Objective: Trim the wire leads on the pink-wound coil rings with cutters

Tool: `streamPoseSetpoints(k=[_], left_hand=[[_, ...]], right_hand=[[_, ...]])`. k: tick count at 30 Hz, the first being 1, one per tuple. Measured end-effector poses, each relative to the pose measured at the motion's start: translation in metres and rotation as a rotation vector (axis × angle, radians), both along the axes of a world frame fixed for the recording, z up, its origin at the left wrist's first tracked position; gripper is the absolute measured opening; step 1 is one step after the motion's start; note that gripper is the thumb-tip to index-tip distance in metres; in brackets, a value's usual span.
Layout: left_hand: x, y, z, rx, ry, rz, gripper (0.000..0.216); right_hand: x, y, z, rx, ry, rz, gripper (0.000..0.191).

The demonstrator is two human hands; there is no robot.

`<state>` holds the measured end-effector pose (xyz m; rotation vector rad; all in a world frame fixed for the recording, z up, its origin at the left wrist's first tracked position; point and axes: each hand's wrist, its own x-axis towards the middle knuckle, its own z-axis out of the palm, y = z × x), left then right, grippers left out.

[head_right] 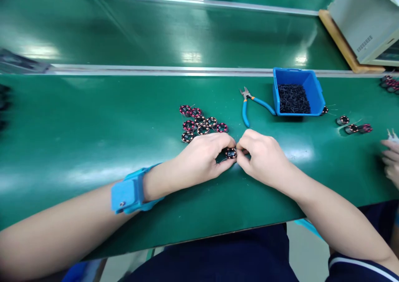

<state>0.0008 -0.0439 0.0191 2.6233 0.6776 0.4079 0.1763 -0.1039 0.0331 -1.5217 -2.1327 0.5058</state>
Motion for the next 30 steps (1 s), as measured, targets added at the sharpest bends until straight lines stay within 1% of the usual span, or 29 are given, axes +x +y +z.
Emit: streamPoseSetpoints(k=[5,11,15,20,25,28,30], left_hand=[[0.001,-0.001,-0.002,-0.018,-0.006,0.013,0.01],[0.003,-0.003,0.0,-0.037,0.008,0.019,0.01],[0.003,-0.005,0.001,-0.027,0.007,0.032,0.011],[0.004,-0.008,0.005,0.027,0.047,0.023,0.013],[0.005,-0.012,0.01,0.102,0.078,0.001,0.007],[0.003,-0.014,0.01,0.118,0.073,-0.047,0.002],[0.001,-0.015,0.008,0.116,0.05,-0.097,0.006]], right_hand=[[-0.005,-0.007,-0.002,0.033,-0.068,-0.027,0.018],[-0.013,-0.016,-0.006,0.037,-0.163,-0.046,0.024],[-0.014,-0.018,-0.006,0.028,-0.151,-0.068,0.023],[-0.009,-0.013,0.001,-0.093,-0.006,-0.067,0.018],[-0.004,-0.006,0.009,-0.201,0.055,-0.119,0.013],[-0.001,-0.001,0.011,-0.365,0.132,-0.112,0.013],[0.003,0.003,0.01,-0.488,0.219,-0.092,0.013]])
